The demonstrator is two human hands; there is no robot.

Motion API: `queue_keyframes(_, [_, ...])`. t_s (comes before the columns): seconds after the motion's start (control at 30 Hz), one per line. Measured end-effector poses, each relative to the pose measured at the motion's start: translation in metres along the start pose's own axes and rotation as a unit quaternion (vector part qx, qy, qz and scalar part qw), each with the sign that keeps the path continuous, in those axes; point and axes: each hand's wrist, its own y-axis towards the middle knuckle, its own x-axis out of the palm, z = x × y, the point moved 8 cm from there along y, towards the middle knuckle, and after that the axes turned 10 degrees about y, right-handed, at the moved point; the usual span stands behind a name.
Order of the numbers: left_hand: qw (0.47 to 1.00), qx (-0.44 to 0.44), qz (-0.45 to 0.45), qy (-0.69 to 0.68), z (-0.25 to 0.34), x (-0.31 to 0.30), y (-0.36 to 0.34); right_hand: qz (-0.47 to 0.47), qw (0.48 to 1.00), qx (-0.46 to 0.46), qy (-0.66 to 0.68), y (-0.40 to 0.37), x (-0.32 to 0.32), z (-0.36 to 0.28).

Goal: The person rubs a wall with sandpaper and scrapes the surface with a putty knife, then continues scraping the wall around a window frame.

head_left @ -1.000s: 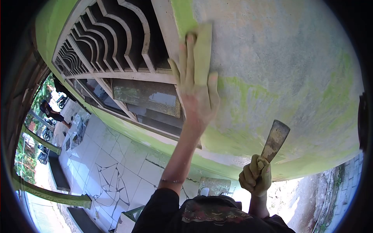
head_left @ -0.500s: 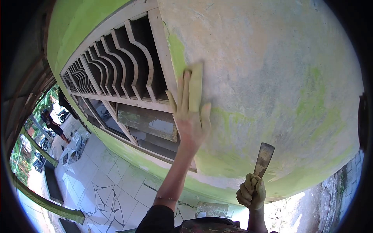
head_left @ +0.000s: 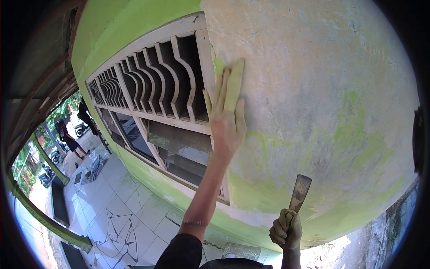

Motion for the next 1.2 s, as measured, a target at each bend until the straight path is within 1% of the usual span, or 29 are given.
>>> queue_keyframes(0.03, [0.999, 0.026, 0.027, 0.017, 0.000, -0.002, 0.043, 0.001, 1.000, 0.004, 0.000, -0.002, 0.002, 0.001])
queue_keyframes(0.07, [0.996, 0.055, 0.056, 0.035, 0.001, -0.005, 0.068, -0.017, 1.000, -0.001, -0.002, -0.001, 0.007, 0.000])
queue_keyframes(0.1, [0.996, 0.058, 0.061, 0.037, 0.001, -0.006, 0.070, -0.036, 0.999, -0.008, -0.003, 0.000, 0.012, -0.002])
queue_keyframes(0.17, [0.997, 0.039, 0.068, 0.022, -0.005, -0.001, 0.067, -0.038, 0.999, -0.009, -0.006, -0.005, 0.013, -0.003])
queue_keyframes(0.2, [0.998, 0.020, 0.062, -0.008, -0.003, -0.003, 0.044, -0.021, 1.000, -0.002, 0.005, -0.006, 0.010, -0.002])
queue_keyframes(0.23, [0.999, -0.010, 0.035, -0.004, -0.004, 0.000, 0.009, -0.003, 1.000, 0.004, 0.015, -0.009, 0.006, -0.002])
queue_keyframes(0.3, [0.997, -0.064, -0.022, 0.024, -0.006, 0.011, -0.084, -0.017, 1.000, -0.003, 0.002, -0.017, 0.001, -0.010])
queue_keyframes(0.33, [0.994, -0.088, -0.067, 0.026, 0.003, 0.011, -0.125, 0.011, 1.000, 0.011, -0.012, -0.021, -0.003, -0.014])
queue_keyframes(0.37, [0.992, -0.109, -0.058, 0.014, 0.015, 0.007, -0.156, 0.037, 0.999, 0.024, -0.025, -0.022, -0.008, -0.019])
queue_keyframes(0.4, [0.990, -0.133, -0.052, 0.003, 0.017, 0.010, -0.179, 0.040, 0.998, 0.038, 0.004, -0.023, -0.020, -0.023])
queue_keyframes(0.43, [0.990, -0.132, -0.048, -0.001, 0.021, 0.009, -0.173, 0.039, 0.999, 0.034, 0.000, -0.021, -0.017, -0.032])
queue_keyframes(0.5, [0.993, -0.116, -0.023, -0.016, 0.037, -0.006, -0.153, 0.081, 0.995, -0.022, -0.045, -0.016, -0.011, -0.068])
queue_keyframes(0.53, [0.997, -0.074, 0.025, -0.028, 0.047, -0.015, -0.129, 0.070, 0.994, -0.060, -0.058, -0.013, -0.006, -0.085])
queue_keyframes(0.57, [0.997, -0.070, 0.029, -0.031, 0.051, -0.014, -0.109, 0.067, 0.994, -0.066, -0.060, -0.008, -0.003, -0.098])
queue_keyframes(0.63, [0.996, -0.012, 0.053, -0.066, 0.064, -0.015, -0.077, 0.065, 0.981, -0.117, -0.138, -0.001, 0.004, -0.129])
queue_keyframes(0.67, [0.995, 0.023, 0.077, -0.058, 0.070, -0.013, -0.064, 0.058, 0.982, -0.130, -0.124, 0.004, 0.011, -0.139])
queue_keyframes(0.83, [0.989, 0.083, 0.082, -0.089, 0.088, 0.005, 0.007, 0.019, 0.980, -0.143, -0.137, 0.034, 0.037, -0.177])
queue_keyframes(0.9, [0.986, 0.107, 0.087, -0.097, 0.100, 0.009, 0.029, -0.032, 0.988, -0.129, -0.081, 0.049, 0.063, -0.185])
queue_keyframes(0.93, [0.986, 0.131, 0.078, -0.065, 0.111, 0.010, 0.038, -0.030, 0.987, -0.135, -0.082, 0.058, 0.072, -0.191])
queue_keyframes(0.97, [0.985, 0.155, 0.069, -0.032, 0.121, 0.010, 0.046, -0.048, 0.990, -0.117, -0.056, 0.068, 0.084, -0.192])
queue_keyframes(1.0, [0.984, 0.158, 0.068, -0.038, 0.126, 0.008, 0.054, -0.065, 0.992, -0.100, -0.029, 0.078, 0.096, -0.192])
queue_keyframes(1.03, [0.983, 0.163, 0.061, -0.057, 0.133, 0.006, 0.063, -0.063, 0.992, -0.107, -0.031, 0.087, 0.106, -0.195])
queue_keyframes(1.1, [0.981, 0.169, 0.053, -0.084, 0.138, 0.006, 0.078, -0.088, 0.990, -0.109, -0.020, 0.103, 0.131, -0.200])
queue_keyframes(1.13, [0.973, 0.191, 0.062, -0.109, 0.141, 0.005, 0.085, -0.085, 0.989, -0.117, -0.022, 0.111, 0.141, -0.203])
queue_keyframes(1.17, [0.965, 0.212, 0.074, -0.134, 0.144, 0.003, 0.091, -0.101, 0.987, -0.126, -0.009, 0.117, 0.154, -0.208])
queue_keyframes(1.2, [0.964, 0.213, 0.075, -0.143, 0.146, 0.001, 0.098, -0.117, 0.984, -0.133, 0.004, 0.122, 0.166, -0.211])
